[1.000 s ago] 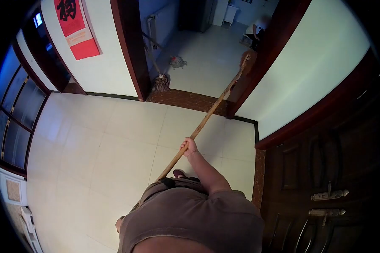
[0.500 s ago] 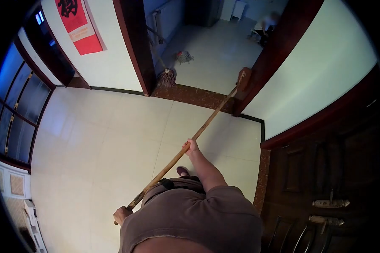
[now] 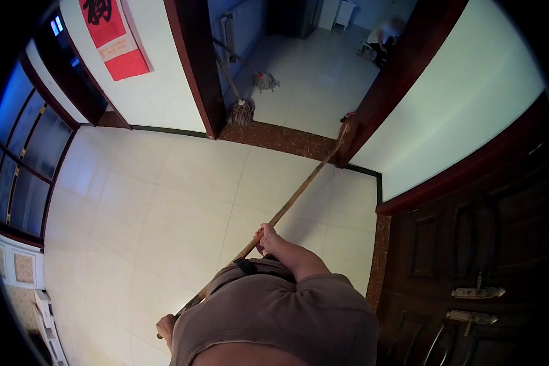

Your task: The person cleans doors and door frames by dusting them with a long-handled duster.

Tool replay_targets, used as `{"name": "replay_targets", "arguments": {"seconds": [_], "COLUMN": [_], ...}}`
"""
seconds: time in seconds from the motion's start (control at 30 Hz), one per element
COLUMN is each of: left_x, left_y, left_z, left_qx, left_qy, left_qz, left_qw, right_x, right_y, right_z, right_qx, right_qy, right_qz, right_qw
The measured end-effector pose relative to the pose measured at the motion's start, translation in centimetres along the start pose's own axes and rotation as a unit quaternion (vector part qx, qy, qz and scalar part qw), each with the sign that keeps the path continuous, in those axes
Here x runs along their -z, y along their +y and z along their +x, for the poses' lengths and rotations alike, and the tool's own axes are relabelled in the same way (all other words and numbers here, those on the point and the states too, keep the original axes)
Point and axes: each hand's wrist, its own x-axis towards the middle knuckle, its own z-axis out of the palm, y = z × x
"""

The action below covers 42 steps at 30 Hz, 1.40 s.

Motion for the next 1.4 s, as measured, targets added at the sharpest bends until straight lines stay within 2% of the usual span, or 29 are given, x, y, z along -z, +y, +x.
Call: {"name": "replay_targets", "arguments": {"seconds": [0.07,0.1,0.17,0.27,0.33,0.43,0.5,0.63,0.7,0.83,1.03,1.1,1.17,1.23,1.27,1.3,1.37,1.4], "left_x": [-1.7,-0.8,4.7,8.3,9.2,11.1,12.1,13.1,12.7,12.9,10.7,7.9,8.3,9.8,10.0,9.5,9.2,9.0], "left_y": [0.1,0.8,4.6,8.4,10.0,12.3,13.1,15.1,15.8,15.3,8.3,5.4,5.5,7.8,9.1,10.2,12.6,13.5], "left_z": [1.0,0.8,-0.3,-0.1,0.3,0.8,1.2,1.5,2.1,1.9,-0.9,-1.2,-1.0,-1.4,-1.2,-0.7,0.1,1.0], "left_qx": [0.013,0.013,0.04,0.054,0.022,0.003,-0.012,-0.063,-0.07,-0.073,0.003,0.005,0.008,0.007,0.008,-0.027,-0.058,-0.069], "left_qy": [-0.026,-0.026,-0.057,-0.083,-0.028,0.016,0.036,0.086,0.078,0.061,-0.092,-0.096,-0.1,-0.071,-0.034,0.021,0.12,0.138], "left_qz": [-0.052,-0.051,-0.043,-0.035,-0.105,-0.077,-0.076,-0.081,-0.072,-0.061,0.005,-0.015,-0.034,-0.018,-0.026,-0.047,-0.083,-0.073], "left_qw": [0.998,0.998,0.997,0.995,0.994,0.997,0.996,0.991,0.992,0.994,0.996,0.995,0.994,0.997,0.999,0.998,0.988,0.985], "right_x": [0.1,0.0,-1.0,-2.7,-3.5,-4.2,-4.2,-3.9,-3.7,-3.3,0.0,0.9,-0.9,-1.9,-1.9,-1.9,-1.8,-2.2], "right_y": [0.6,-0.1,-3.2,-5.7,-6.7,-7.6,-8.0,-7.3,-7.0,-5.1,4.7,7.0,5.7,3.0,1.9,0.6,-2.0,-3.1], "right_z": [5.7,3.9,-2.1,-3.5,-2.6,-3.0,-2.8,-2.5,-1.5,0.1,1.3,4.8,-0.3,-4.0,-3.7,-3.1,-0.4,0.1], "right_qx": [0.04,0.039,0.113,0.139,0.14,0.138,0.108,0.106,0.093,0.068,-0.037,-0.104,-0.096,-0.087,-0.062,-0.04,-0.03,-0.019], "right_qy": [-0.035,-0.035,-0.097,-0.102,-0.101,-0.104,-0.156,-0.144,-0.146,-0.098,-0.075,0.022,0.008,-0.002,-0.053,-0.103,-0.127,-0.151], "right_qz": [0.049,0.049,0.029,0.069,0.077,0.059,0.058,0.058,0.059,0.03,0.009,-0.035,-0.025,-0.017,-0.005,0.006,0.013,0.024], "right_qw": [0.997,0.997,0.988,0.983,0.982,0.983,0.98,0.982,0.983,0.992,0.996,0.994,0.995,0.996,0.997,0.994,0.991,0.988]}}
